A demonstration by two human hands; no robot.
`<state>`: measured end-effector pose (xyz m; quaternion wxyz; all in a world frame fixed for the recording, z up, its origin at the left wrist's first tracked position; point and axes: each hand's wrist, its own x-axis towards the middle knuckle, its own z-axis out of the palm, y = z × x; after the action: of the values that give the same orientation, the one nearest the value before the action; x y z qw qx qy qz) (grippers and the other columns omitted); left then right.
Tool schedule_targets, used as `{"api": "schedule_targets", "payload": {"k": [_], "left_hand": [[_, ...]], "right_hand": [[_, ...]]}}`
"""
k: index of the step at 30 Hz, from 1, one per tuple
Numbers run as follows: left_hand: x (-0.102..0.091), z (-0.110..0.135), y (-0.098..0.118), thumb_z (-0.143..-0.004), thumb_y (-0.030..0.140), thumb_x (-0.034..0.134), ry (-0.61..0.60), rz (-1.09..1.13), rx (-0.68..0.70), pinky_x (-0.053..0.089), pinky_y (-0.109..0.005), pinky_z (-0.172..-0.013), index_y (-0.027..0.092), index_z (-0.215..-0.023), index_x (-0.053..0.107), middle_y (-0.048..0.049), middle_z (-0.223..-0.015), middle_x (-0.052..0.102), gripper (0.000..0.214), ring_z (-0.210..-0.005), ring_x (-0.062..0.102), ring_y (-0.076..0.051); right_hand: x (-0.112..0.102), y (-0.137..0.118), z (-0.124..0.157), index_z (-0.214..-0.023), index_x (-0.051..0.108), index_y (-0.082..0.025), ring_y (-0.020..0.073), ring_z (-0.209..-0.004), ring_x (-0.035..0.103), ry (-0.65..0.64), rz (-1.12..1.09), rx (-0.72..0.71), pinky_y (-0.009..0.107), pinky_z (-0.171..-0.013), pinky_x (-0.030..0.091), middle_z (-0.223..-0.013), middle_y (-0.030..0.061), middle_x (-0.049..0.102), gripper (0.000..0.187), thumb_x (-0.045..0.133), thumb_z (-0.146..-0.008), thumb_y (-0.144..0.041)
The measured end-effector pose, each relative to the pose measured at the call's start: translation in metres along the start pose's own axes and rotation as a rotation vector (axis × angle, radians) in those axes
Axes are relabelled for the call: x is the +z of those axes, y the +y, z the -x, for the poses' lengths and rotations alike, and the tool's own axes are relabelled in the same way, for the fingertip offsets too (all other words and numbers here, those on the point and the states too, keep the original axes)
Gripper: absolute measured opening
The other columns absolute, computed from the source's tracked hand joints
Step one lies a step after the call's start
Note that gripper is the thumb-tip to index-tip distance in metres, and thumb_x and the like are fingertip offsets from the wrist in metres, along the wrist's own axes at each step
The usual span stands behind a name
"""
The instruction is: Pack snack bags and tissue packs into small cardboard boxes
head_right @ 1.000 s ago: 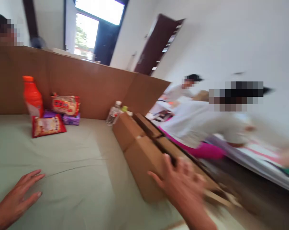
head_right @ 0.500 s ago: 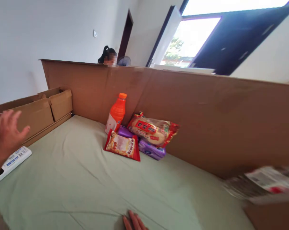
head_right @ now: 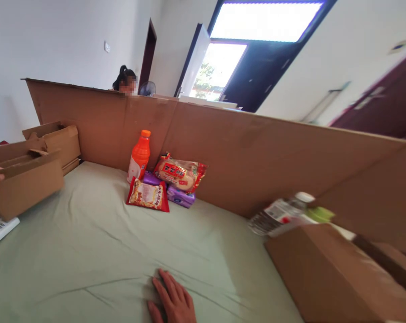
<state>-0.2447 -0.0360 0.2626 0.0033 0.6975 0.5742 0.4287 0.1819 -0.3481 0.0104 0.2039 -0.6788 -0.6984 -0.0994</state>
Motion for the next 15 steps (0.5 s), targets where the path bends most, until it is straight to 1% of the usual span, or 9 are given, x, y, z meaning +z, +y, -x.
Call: {"api": "schedule_targets", "payload": {"k": [2,3,4,5,7,10,12,14,15], "left_hand": [[0.002,0.025,0.026,-0.088,0.047,0.055,-0.107,0.111,0.088,0.055,-0.039,-0.077,0.021,-0.103,0.067,0.0068,-0.083,0.074,0.033,-0.089,0.072,-0.024],[0.004,0.039,0.041,-0.088,0.046,0.057,-0.189,0.194,0.161,0.056,-0.04,-0.085,0.02,-0.101,0.067,0.0046,-0.097,0.076,0.03,-0.098,0.071,-0.025],[0.007,0.053,0.056,-0.089,0.043,0.059,-0.273,0.279,0.24,0.057,-0.04,-0.09,0.02,-0.096,0.068,0.0026,-0.102,0.077,0.026,-0.102,0.071,-0.024],[0.011,0.068,0.072,-0.089,0.04,0.059,-0.355,0.361,0.318,0.058,-0.038,-0.09,0.021,-0.091,0.068,0.0011,-0.1,0.078,0.022,-0.1,0.072,-0.023],[0.019,0.101,0.101,-0.092,0.028,0.055,-0.53,0.535,0.472,0.061,-0.034,-0.083,0.022,-0.088,0.068,-0.0024,-0.093,0.078,0.015,-0.093,0.074,-0.021],[0.026,0.147,0.137,-0.09,0.009,0.049,-0.727,0.756,0.649,0.061,-0.031,-0.083,0.023,-0.095,0.063,-0.0031,-0.091,0.076,0.02,-0.092,0.073,-0.018],[0.028,0.168,0.151,-0.086,0.001,0.047,-0.793,0.853,0.741,0.061,-0.032,-0.086,0.024,-0.1,0.059,-0.0026,-0.091,0.074,0.029,-0.092,0.072,-0.017],[0.027,0.179,0.156,-0.082,-0.002,0.045,-0.802,0.895,0.807,0.06,-0.033,-0.088,0.024,-0.103,0.057,-0.0024,-0.091,0.073,0.035,-0.092,0.071,-0.017],[0.027,0.181,0.155,-0.081,-0.003,0.045,-0.79,0.893,0.828,0.06,-0.034,-0.089,0.024,-0.104,0.057,-0.0022,-0.09,0.073,0.037,-0.094,0.071,-0.018]], "right_hand": [[0.004,-0.003,0.001,-0.13,0.069,-0.029,0.0308,-0.123,0.065,0.05,-0.09,0.056,0.046,-0.095,0.058,-0.141,0.0095,0.063,0.038,0.057,-0.095,-0.04],[0.005,-0.004,0.002,-0.129,0.07,-0.029,0.0314,-0.123,0.065,0.079,-0.137,0.088,0.047,-0.095,0.058,-0.141,0.0102,0.063,0.038,0.056,-0.095,-0.041],[0.004,-0.005,0.002,-0.129,0.069,-0.029,0.032,-0.123,0.065,0.111,-0.185,0.127,0.048,-0.095,0.058,-0.142,0.0108,0.063,0.039,0.055,-0.096,-0.043],[0.0,-0.005,0.002,-0.13,0.068,-0.028,0.0324,-0.124,0.064,0.141,-0.241,0.168,0.048,-0.096,0.058,-0.142,0.0114,0.062,0.041,0.054,-0.096,-0.046],[-0.016,-0.005,0.0,-0.135,0.065,-0.028,0.0326,-0.127,0.062,0.173,-0.378,0.276,0.047,-0.098,0.057,-0.143,0.0121,0.061,0.047,0.055,-0.095,-0.049],[-0.056,-0.006,-0.001,-0.142,0.057,-0.026,0.0323,-0.127,0.062,0.143,-0.686,0.437,0.045,-0.099,0.057,-0.144,0.0131,0.06,0.059,0.056,-0.092,-0.057],[-0.083,-0.008,-0.001,-0.143,0.055,-0.026,0.0316,-0.121,0.066,0.101,-0.9,0.489,0.042,-0.096,0.058,-0.141,0.0138,0.063,0.065,0.055,-0.09,-0.064],[-0.101,-0.012,0.0,-0.14,0.057,-0.025,0.0315,-0.117,0.068,0.057,-1.029,0.531,0.041,-0.094,0.059,-0.137,0.0142,0.066,0.066,0.055,-0.089,-0.067],[-0.107,-0.014,0.0,-0.139,0.058,-0.025,0.0316,-0.117,0.068,0.037,-1.057,0.553,0.041,-0.094,0.058,-0.136,0.0143,0.066,0.066,0.056,-0.088,-0.068]]}}
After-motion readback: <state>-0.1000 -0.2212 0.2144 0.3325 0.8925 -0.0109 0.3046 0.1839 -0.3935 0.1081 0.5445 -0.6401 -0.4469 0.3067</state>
